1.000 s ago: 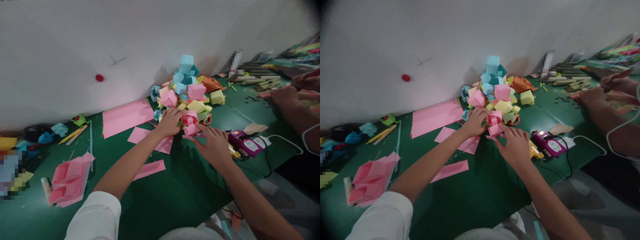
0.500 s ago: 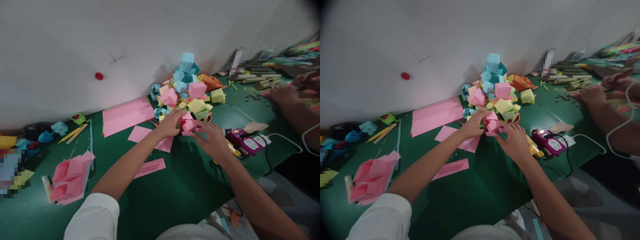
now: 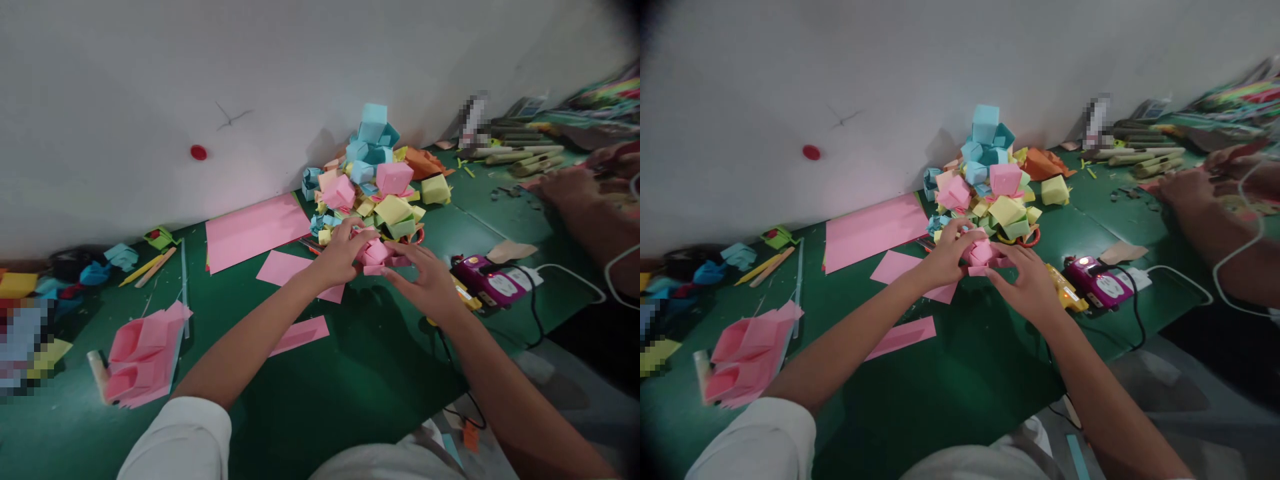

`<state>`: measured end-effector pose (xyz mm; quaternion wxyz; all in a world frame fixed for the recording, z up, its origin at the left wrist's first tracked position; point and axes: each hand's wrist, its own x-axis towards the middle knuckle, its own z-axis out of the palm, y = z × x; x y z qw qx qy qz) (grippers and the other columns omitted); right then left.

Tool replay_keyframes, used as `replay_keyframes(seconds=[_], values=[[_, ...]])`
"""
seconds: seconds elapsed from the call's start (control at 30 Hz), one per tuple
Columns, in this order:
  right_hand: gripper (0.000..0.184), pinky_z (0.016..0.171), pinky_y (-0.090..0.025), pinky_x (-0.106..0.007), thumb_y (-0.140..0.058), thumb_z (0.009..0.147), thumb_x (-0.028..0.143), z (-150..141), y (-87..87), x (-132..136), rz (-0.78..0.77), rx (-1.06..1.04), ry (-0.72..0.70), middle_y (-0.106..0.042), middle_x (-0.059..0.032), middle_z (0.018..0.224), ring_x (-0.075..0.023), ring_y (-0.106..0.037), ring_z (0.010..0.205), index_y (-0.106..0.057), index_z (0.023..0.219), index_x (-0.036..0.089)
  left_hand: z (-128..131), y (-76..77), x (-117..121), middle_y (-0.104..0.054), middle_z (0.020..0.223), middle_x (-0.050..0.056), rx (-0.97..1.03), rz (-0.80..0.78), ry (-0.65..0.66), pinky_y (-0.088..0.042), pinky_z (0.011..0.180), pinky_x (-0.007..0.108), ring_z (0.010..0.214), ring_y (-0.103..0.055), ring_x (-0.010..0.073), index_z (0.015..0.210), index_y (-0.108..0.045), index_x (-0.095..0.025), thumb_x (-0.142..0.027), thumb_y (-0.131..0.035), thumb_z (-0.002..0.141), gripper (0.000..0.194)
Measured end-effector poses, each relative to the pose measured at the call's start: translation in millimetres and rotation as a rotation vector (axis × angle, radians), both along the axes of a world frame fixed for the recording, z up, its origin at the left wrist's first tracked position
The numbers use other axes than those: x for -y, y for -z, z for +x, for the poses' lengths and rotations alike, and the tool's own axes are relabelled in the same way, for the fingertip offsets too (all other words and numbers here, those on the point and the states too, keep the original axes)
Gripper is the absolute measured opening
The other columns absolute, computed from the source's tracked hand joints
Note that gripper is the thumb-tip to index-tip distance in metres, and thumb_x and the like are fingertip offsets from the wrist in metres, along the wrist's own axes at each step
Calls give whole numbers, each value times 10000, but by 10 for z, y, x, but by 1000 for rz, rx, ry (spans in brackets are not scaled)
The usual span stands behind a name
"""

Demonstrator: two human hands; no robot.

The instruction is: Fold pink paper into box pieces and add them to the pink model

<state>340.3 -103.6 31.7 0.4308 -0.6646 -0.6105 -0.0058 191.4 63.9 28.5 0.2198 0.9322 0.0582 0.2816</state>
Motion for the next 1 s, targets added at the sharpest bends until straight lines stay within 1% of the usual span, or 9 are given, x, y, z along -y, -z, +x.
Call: replay_keyframes(seconds=[0.1, 0.2, 0.3, 0.37, 0.5, 0.63, 0.77, 0.87, 1.0], values=[[420, 891, -533, -478, -673, 891, 403, -11, -1, 4, -38, -31, -7, -745, -68, 1031, -286, -685, 955, -644, 1281, 251, -25, -22, 32, -341, 1388, 132, 8, -19, -26, -400, 1106, 532, 1351, -377, 333, 1333, -501, -261, -12, -693, 672, 731], [402, 882, -539, -482, -664, 895, 413, -20, -8, -3, -61, -70, -12, -745, -74, 1025, -292, -687, 965, -654, 1260, 245, -54, -40, 68, -330, 1404, 144, 2, -25, 0, -379, 1122, 538, 1369, -363, 337, 1390, -443, -252, -39, -717, 672, 797], [459, 879, -553, -474, -698, 872, 423, -39, -28, -15, -87, -166, 7, -746, -74, 1068, -282, -706, 959, -620, 1292, 255, -87, -68, 121, -343, 1404, 160, 10, -15, 7, -369, 1125, 540, 1356, -369, 340, 1399, -421, -235, -146, -763, 714, 770], [490, 872, -564, -451, -724, 854, 411, -62, -49, -21, -86, -225, 1, -741, -71, 1100, -269, -713, 965, -595, 1302, 260, -109, -101, 162, -343, 1408, 156, 8, -22, -5, -363, 1126, 547, 1360, -356, 344, 1387, -417, -254, -243, -778, 745, 736], [326, 864, -567, -424, -719, 857, 397, -113, -99, -20, -38, -193, 12, -732, -62, 1105, -257, -710, 965, -648, 1142, 257, -150, -161, 239, -345, 1413, 148, 5, -11, -80, -346, 1126, 552, 1352, -350, 349, 1355, -429, -273, -328, -765, 790, 660], [286, 848, -568, -427, -713, 856, 397, -125, -126, -24, -32, -191, 41, -737, -53, 1062, -262, -714, 949, -651, 1097, 257, -185, -170, 287, -370, 1395, 142, 21, 33, -168, -380, 1088, 529, 1273, -405, 332, 1310, -468, -255, -250, -737, 794, 582], [283, 845, -563, -439, -711, 850, 406, -122, -127, -47, -51, -175, 44, -743, -55, 1058, -274, -710, 954, -656, 1084, 257, -221, -178, 302, -405, 1380, 135, 26, 120, -188, -396, 1059, 530, 1232, -435, 331, 1296, -484, -254, -193, -685, 818, 522], [266, 850, -558, -437, -711, 847, 400, -136, -129, -54, -49, -155, 62, -745, -54, 1059, -277, -703, 968, -661, 1064, 255, -254, -201, 310, -424, 1371, 137, 30, 185, -192, -398, 1062, 525, 1245, -441, 327, 1283, -498, -240, -109, -629, 832, 488], [261, 851, -555, -434, -700, 860, 437, -168, -140, -53, -38, -157, 65, -741, -57, 1048, -277, -693, 969, -662, 1044, 256, -293, -218, 337, -425, 1344, 132, 57, 117, -236, -421, 1061, 513, 1235, -445, 314, 1240, -517, -232, -137, -704, 791, 496]])
